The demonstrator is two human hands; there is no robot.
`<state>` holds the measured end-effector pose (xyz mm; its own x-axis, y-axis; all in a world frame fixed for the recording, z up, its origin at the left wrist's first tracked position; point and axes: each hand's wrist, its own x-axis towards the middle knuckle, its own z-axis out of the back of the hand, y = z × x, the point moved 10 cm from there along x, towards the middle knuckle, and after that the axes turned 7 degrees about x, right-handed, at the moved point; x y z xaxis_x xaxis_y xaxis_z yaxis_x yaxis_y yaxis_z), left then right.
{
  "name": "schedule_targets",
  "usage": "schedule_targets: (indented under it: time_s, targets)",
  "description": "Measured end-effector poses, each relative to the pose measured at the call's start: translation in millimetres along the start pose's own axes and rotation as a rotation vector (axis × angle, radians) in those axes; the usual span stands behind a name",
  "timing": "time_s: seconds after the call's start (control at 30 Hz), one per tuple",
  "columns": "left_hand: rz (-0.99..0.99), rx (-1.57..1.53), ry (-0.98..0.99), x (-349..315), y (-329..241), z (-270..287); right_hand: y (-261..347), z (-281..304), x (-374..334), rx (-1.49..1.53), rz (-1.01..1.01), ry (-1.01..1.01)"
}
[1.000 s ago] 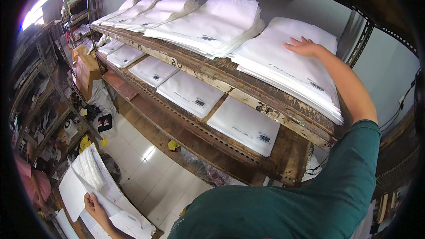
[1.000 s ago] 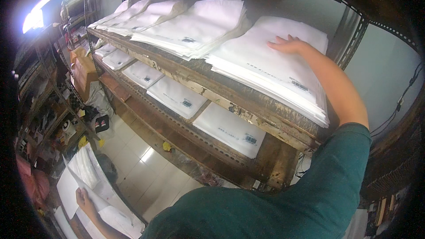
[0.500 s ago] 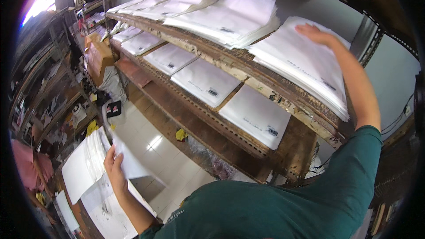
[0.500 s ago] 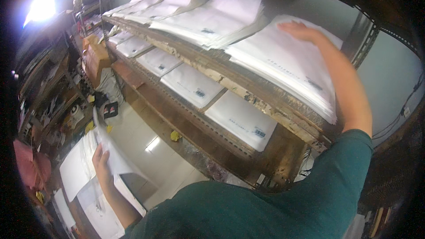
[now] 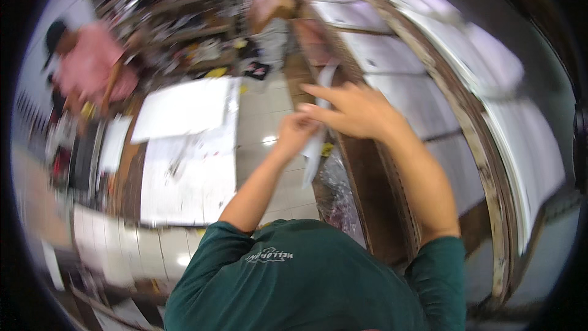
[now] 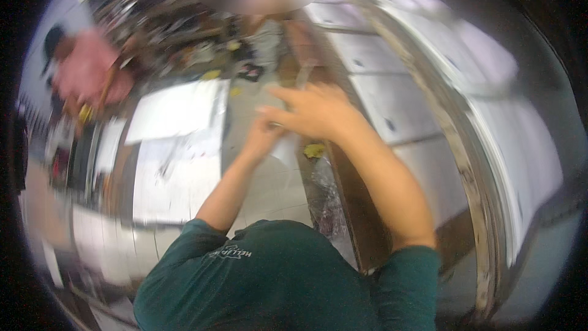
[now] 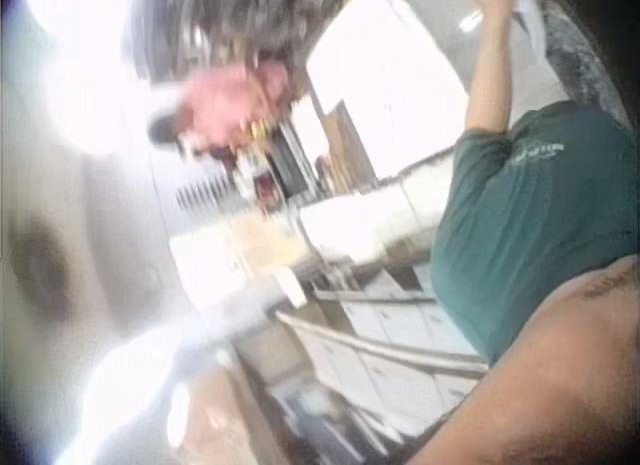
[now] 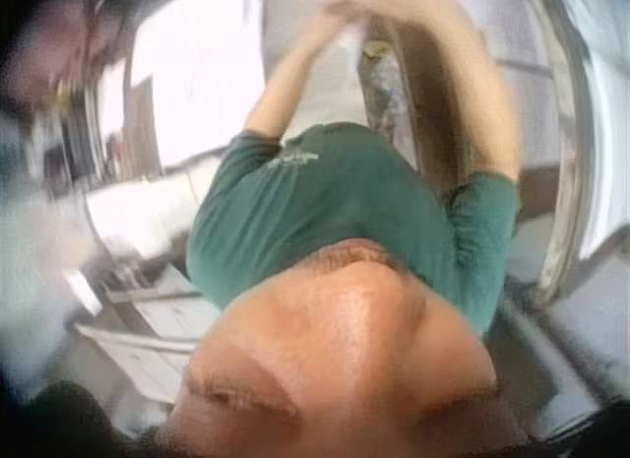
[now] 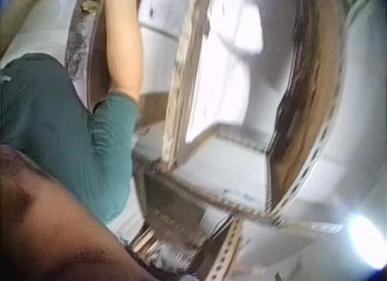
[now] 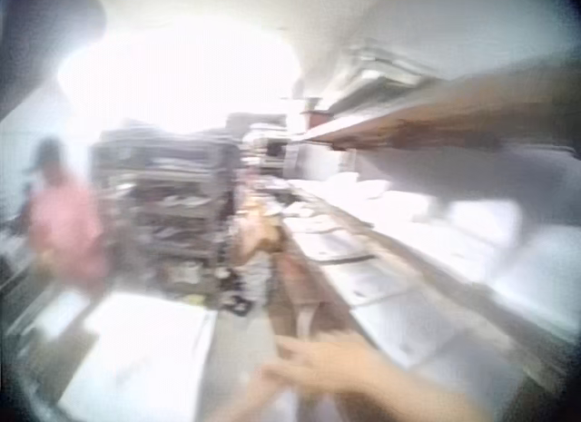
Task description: The person repeatedly picks up white sheets of paper from a workbench and places them onto a nearby metal shelving unit. They handle the sheets one at a time, moving them between the bench and the shelves in a repetitive cycle.
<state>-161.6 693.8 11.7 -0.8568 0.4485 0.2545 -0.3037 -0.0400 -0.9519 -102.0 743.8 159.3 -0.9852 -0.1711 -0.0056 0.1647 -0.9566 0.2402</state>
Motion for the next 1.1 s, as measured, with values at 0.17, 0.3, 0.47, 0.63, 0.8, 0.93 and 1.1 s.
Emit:
schedule_targets:
  time_s: [0.17,0.3,0.47,0.63,0.8,0.93,1.1]
  targets:
    - [-0.114,0.196,-0.049,-50.8,33.5,-24.2,-81.7,-132.7,-8.9,0.538,-0.191,-0.018]
    - [0.019,0.213,0.095,-79.9,61.1,-30.6,-89.2,-187.1,-5.4,0.706,-0.188,-0.047]
    - [0.199,0.036,0.036,-117.1,101.4,21.5,-153.1,-248.3,-3.9,0.9,-0.191,-0.154]
    - [0.567,0.134,-0.309,-178.7,202.8,142.9,-185.5,-256.1,-10.7,1.173,-0.228,-0.372]
    - [0.857,-0.402,-0.701,-236.5,284.6,221.7,-235.1,-265.1,0.4,1.358,-0.384,-0.523]
    - [0.721,-0.62,-0.974,-232.4,319.5,283.3,-228.7,-246.7,33.3,1.394,-0.371,-0.508]
    - [0.458,-0.763,-1.095,-200.1,363.5,389.6,-240.8,-235.9,73.8,1.205,-0.405,-0.352]
